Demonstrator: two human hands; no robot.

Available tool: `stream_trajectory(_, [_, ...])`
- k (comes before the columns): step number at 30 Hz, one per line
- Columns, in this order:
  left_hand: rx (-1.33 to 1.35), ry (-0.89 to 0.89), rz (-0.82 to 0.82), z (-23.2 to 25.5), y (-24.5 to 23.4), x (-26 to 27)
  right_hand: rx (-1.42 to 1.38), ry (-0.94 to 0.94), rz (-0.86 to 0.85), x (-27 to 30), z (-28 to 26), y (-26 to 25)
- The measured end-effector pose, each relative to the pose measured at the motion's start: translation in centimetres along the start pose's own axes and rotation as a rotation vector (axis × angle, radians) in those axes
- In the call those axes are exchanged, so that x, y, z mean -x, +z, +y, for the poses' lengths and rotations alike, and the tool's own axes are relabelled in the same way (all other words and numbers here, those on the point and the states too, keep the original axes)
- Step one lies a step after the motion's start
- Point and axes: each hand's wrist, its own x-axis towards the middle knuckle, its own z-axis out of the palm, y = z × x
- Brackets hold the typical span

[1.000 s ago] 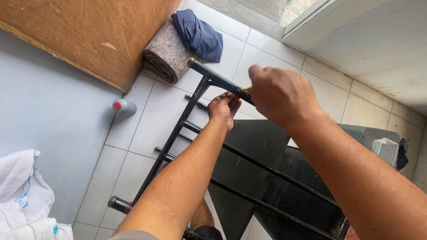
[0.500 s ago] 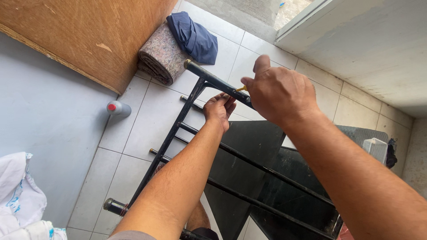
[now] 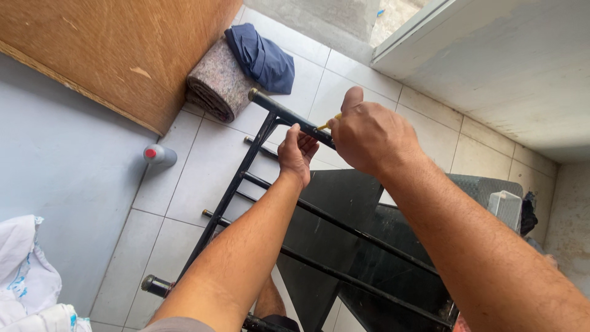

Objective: The person uses a yellow screwdriver to tighten screws on a black metal furniture frame lying on a tiled floor. They move around the frame to access different joints, occasionally placing screws into a small plastic container on a nearby stool.

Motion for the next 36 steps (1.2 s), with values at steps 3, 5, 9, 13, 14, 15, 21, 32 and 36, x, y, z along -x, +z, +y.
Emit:
stream_trajectory(3, [-0.269, -0.026, 0.092, 0.7, 0.4, 0.1, 0.037, 0.063, -0.036, -0.1, -0.1, 0.1])
stream_trajectory(5, [-0.286, -0.077, 0.084, 1.5, 1.1, -0.1, 0.066, 0.083, -0.037, -0.2, 0.1, 0.1])
stream_trajectory(9, [-0.377, -0.158, 0.081, 3.2, 1.5, 0.4, -0.07, 0.064, -0.004, -0.6, 0.6, 0.0])
stream_trajectory(13, [-0.424, -0.185, 0.07, 4.1, 1.9, 0.3, -0.007, -0.165, 0.2, -0.7, 1.3, 0.3])
stream_trajectory(14, [-0.428, -0.197, 0.071, 4.1, 1.9, 0.2, 0.006, -0.093, 0.144, -0.8, 1.2, 0.6])
stream_trajectory(15, [-0.433, -0.209, 0.073, 4.1, 1.8, 0.1, 0.02, -0.021, 0.088, -0.9, 1.1, 0.8])
stream_trajectory(21, [-0.55, -0.26, 0.061, 4.7, 2.0, -1.1, -0.035, 0.051, -0.053, -1.4, 0.7, 0.2])
stream_trajectory(32, [-0.648, -0.284, 0.098, 6.2, 3.4, -0.6, 0.076, 0.059, -0.025, -1.5, 0.1, -0.6])
stream_trajectory(36, [-0.671, -0.287, 0.075, 6.6, 3.4, -0.4, 0.121, 0.177, -0.052, -1.3, 0.1, 0.0])
